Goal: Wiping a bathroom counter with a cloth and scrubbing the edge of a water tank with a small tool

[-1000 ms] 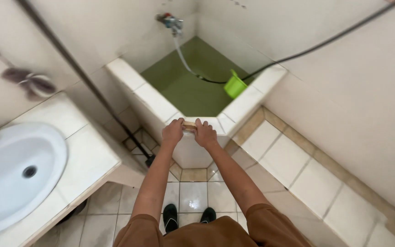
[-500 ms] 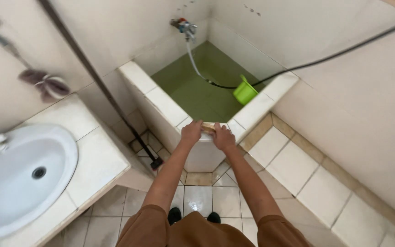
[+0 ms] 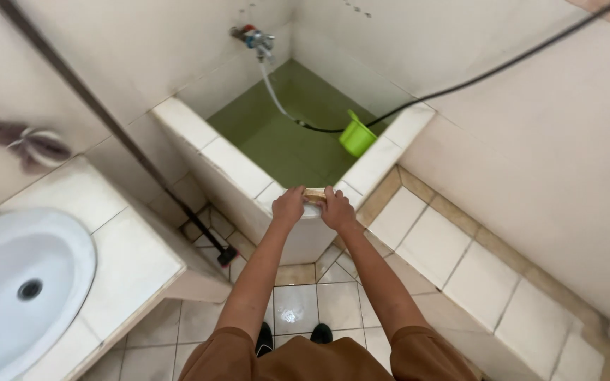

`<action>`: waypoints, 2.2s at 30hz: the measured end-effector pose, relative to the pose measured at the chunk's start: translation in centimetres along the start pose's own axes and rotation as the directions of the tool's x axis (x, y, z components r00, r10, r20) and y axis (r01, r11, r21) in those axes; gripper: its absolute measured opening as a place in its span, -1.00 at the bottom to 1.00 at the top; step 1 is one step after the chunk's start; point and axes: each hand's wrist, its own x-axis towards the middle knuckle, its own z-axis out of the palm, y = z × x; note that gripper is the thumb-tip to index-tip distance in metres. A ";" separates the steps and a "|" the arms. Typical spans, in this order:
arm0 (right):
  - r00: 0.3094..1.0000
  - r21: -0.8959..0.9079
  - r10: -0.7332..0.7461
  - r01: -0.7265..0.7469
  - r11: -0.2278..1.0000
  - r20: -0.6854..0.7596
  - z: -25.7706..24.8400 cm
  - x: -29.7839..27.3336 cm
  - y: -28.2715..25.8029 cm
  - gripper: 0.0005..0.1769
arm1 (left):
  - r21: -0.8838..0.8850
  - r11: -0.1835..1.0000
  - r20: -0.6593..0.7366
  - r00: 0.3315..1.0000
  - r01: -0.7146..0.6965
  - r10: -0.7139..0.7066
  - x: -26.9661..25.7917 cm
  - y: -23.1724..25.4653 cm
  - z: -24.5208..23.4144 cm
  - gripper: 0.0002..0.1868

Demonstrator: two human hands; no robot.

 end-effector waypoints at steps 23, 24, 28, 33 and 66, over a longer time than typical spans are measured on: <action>0.991 0.036 0.017 -0.022 0.999 0.135 -2.1 -1.6 -2.1 -0.51 | 0.044 0.999 0.015 1.000 -0.011 0.011 -1.1 -0.4 -1.6 -0.63; 0.992 0.050 0.047 -0.054 0.997 0.121 -2.4 -1.7 -0.5 -0.50 | 0.052 0.998 0.064 0.998 -0.025 0.021 -0.2 1.0 -0.7 -0.61; 0.987 0.048 0.151 -0.154 0.987 0.059 -2.8 -2.0 4.1 -0.54 | 0.039 0.991 0.113 0.986 -0.126 0.121 0.4 5.9 -0.1 -0.60; 0.988 0.096 0.149 -0.153 0.984 0.045 -3.2 -2.5 2.4 -0.52 | 0.024 0.997 0.121 0.991 -0.067 0.064 0.2 5.3 -0.8 -0.59; 0.972 -0.019 0.233 -0.233 0.972 0.027 -4.3 -3.8 4.1 -0.57 | 0.016 0.994 0.098 0.990 -0.106 0.103 1.3 7.6 1.5 -0.64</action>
